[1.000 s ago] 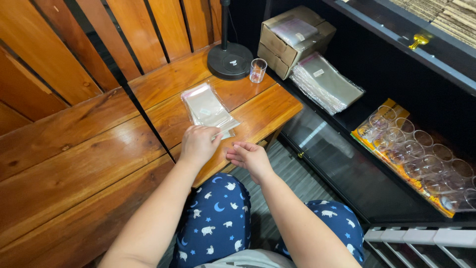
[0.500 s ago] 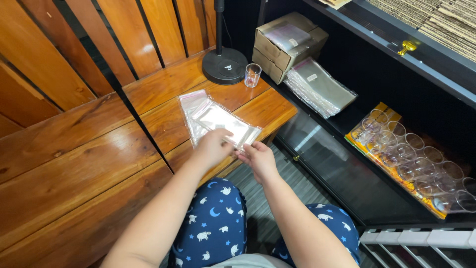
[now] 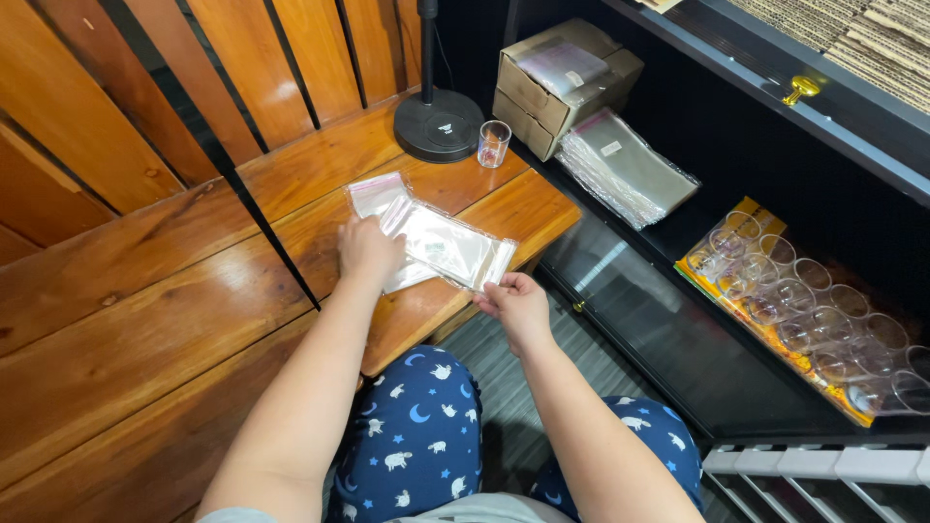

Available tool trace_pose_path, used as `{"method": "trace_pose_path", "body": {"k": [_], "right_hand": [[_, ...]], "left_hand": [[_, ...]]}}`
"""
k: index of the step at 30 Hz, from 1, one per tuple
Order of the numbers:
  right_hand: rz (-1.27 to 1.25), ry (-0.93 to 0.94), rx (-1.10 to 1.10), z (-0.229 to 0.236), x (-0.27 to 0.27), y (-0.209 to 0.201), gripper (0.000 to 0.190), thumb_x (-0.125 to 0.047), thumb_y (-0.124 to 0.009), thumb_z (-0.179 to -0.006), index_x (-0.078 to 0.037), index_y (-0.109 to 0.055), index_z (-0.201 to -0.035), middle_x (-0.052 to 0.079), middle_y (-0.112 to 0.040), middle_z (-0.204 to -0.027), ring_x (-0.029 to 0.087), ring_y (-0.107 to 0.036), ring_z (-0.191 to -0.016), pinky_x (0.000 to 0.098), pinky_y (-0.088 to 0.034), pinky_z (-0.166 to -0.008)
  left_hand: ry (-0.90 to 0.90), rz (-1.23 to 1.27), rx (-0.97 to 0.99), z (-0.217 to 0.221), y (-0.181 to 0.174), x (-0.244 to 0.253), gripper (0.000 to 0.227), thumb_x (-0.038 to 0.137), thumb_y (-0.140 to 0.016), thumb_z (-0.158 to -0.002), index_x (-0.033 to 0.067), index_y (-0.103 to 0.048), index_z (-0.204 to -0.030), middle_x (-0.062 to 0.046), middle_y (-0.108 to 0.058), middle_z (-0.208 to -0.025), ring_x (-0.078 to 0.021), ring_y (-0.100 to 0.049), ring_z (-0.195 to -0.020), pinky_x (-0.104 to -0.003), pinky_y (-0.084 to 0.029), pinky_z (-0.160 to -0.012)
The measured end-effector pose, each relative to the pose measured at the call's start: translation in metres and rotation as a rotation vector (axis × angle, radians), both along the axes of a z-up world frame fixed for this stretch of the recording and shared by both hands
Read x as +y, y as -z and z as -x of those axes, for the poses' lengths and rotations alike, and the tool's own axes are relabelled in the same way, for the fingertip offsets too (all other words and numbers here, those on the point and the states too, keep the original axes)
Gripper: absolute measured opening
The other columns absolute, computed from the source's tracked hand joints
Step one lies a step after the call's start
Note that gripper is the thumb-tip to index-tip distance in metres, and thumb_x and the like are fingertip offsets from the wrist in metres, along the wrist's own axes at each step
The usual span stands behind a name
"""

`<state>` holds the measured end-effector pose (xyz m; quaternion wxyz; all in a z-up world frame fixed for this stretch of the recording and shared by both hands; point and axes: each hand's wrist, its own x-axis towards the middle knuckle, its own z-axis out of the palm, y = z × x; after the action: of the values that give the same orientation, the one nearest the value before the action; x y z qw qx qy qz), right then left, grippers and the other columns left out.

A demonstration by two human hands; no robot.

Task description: The person sits on the floor and repeatedly picks up stacks of clear plastic pouches from a wooden bench, then places them into a black shelf unit. The person also briefly handles a small glass cup before returning it to the bench.

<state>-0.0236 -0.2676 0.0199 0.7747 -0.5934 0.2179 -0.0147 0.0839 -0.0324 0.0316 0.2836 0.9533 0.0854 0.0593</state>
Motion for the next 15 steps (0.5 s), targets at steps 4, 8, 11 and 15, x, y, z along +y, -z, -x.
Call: {"method": "trace_pose_path", "body": {"k": [4,8,11,15], "right_hand": [[-0.026,0.009,0.008,0.003,-0.001,-0.004,0.025,0.001,-0.07,-0.093,0.006,-0.061,-0.116,0.016,-0.069,-0.083,0.028,-0.077,-0.074,0.0358,-0.069,-0.071],[-0.065,0.022,0.012,0.003,-0.002,-0.004,0.024,0.005,-0.069,-0.092,0.005,-0.063,-0.115,0.015,-0.068,-0.08,0.026,-0.077,-0.074,0.0351,-0.069,-0.073],[-0.084,0.033,0.001,0.003,-0.004,-0.005,0.025,0.006,-0.068,-0.092,0.005,-0.064,-0.117,0.016,-0.069,-0.081,0.026,-0.077,-0.075,0.0346,-0.069,-0.075],[-0.11,0.056,-0.029,0.001,-0.013,-0.001,0.03,0.006,-0.066,-0.093,0.005,-0.064,-0.123,0.019,-0.07,-0.086,0.029,-0.078,-0.08,0.0353,-0.069,-0.077]], "left_hand": [[-0.012,0.06,0.032,-0.015,0.025,0.02,0.048,0.037,-0.078,-0.084,0.0108,-0.077,-0.123,-0.016,-0.067,-0.122,-0.0379,-0.061,-0.125,-0.047,-0.048,-0.106],[-0.059,0.297,0.02,-0.005,0.027,0.02,0.05,0.025,-0.072,-0.08,0.0172,-0.073,-0.129,-0.014,-0.07,-0.12,-0.0335,-0.064,-0.124,-0.044,-0.05,-0.105],[-0.089,0.514,-0.001,0.012,0.015,0.017,0.055,0.01,-0.068,-0.079,0.0129,-0.069,-0.135,-0.017,-0.07,-0.119,-0.0311,-0.067,-0.118,-0.042,-0.056,-0.097],[-0.114,1.003,-0.024,0.036,-0.016,-0.001,0.062,-0.008,-0.06,-0.085,-0.0032,-0.052,-0.146,-0.027,-0.062,-0.129,-0.0238,-0.065,-0.107,-0.032,-0.062,-0.085]]}}
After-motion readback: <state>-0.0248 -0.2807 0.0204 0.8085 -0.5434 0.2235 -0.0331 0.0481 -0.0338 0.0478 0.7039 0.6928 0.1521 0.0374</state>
